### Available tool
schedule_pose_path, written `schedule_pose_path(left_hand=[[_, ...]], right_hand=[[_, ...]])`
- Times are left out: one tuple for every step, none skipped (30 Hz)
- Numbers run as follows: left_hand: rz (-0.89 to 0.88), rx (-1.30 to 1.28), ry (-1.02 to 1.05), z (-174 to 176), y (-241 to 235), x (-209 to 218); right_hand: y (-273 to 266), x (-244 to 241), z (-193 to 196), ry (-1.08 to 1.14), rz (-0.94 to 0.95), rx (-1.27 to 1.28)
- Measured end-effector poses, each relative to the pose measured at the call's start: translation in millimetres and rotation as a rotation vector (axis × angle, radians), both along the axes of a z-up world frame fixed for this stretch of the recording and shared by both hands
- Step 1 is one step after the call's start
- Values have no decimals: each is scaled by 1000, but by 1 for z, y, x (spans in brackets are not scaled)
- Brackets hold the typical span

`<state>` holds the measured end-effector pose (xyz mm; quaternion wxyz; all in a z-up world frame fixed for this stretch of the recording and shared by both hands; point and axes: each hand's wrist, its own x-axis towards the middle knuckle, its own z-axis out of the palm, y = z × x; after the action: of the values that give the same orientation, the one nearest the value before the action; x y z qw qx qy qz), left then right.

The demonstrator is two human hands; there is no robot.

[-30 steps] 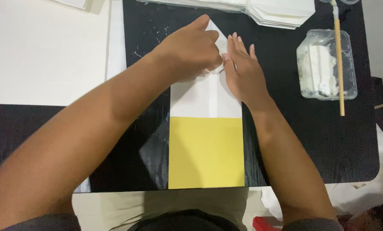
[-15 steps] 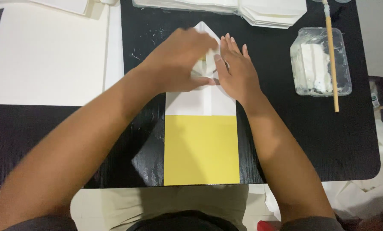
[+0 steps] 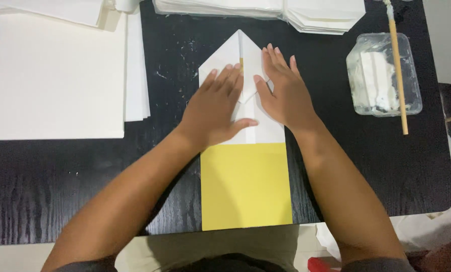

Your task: Folding paper and applying glue with a brush to assemble a paper bag

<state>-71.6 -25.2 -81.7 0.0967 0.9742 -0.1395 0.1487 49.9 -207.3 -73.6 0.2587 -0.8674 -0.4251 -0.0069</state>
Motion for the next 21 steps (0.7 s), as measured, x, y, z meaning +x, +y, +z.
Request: schedule_pose_path(left_hand=[[-3, -4, 1, -2, -1, -1], [-12, -25, -44, -4, -2, -1], [-16, -44, -86, -6, -1, -4], [-15, -46, -82, -8, -2, -6], [-10, -42, -49, -10, -2, -7], [-4, -37, -16, -11, -3, -8], [-4, -37, -19, -10, -4, -11], [15, 19, -38, -9, -5, -13], [35, 72, -52, -8, -7, -17], [36, 68, -51, -7, -9, -20], [45, 71, -59, -5, -12, -23], [55, 73, -67, -3, -14, -27], [57, 69, -64, 1, -14, -26], [42, 51, -85, 5, -14, -26], [28, 34, -106, 9, -13, -25], [31, 32, -103, 16, -9, -19], [86, -13, -29, 25, -3, -11], [140, -57, 46, 33, 3, -4], [141, -56, 43, 30, 9, 9], [83, -134, -55, 27, 15, 21], [27, -212, -147, 23, 21, 31]], right_hand=[[0, 1, -1, 1, -3, -4], [0, 1, -2, -73, -1, -24], [1, 1, -3, -143, 5, -42], [3, -2, 3, -140, 6, -44], [5, -4, 9, -143, 32, -43], [7, -5, 16, -147, 57, -43], [10, -6, 20, -151, 57, -42], [13, -7, 23, -27, 71, -41], [15, -10, 25, 102, 85, -42], [14, -10, 25, 103, 85, -46], [14, -10, 24, 94, 92, -88], [13, -10, 24, 85, 99, -131], [13, -8, 19, 88, 101, -135], [12, -5, 14, 32, 104, -143], [12, -3, 9, -24, 108, -149], [11, -6, 10, -22, 111, -152], [11, -7, 13, -12, 103, -164], [11, -7, 16, -1, 95, -175], [10, -6, 14, -4, 96, -173], [9, -4, 13, -15, 109, -181], [8, -5, 10, -19, 123, -190]])
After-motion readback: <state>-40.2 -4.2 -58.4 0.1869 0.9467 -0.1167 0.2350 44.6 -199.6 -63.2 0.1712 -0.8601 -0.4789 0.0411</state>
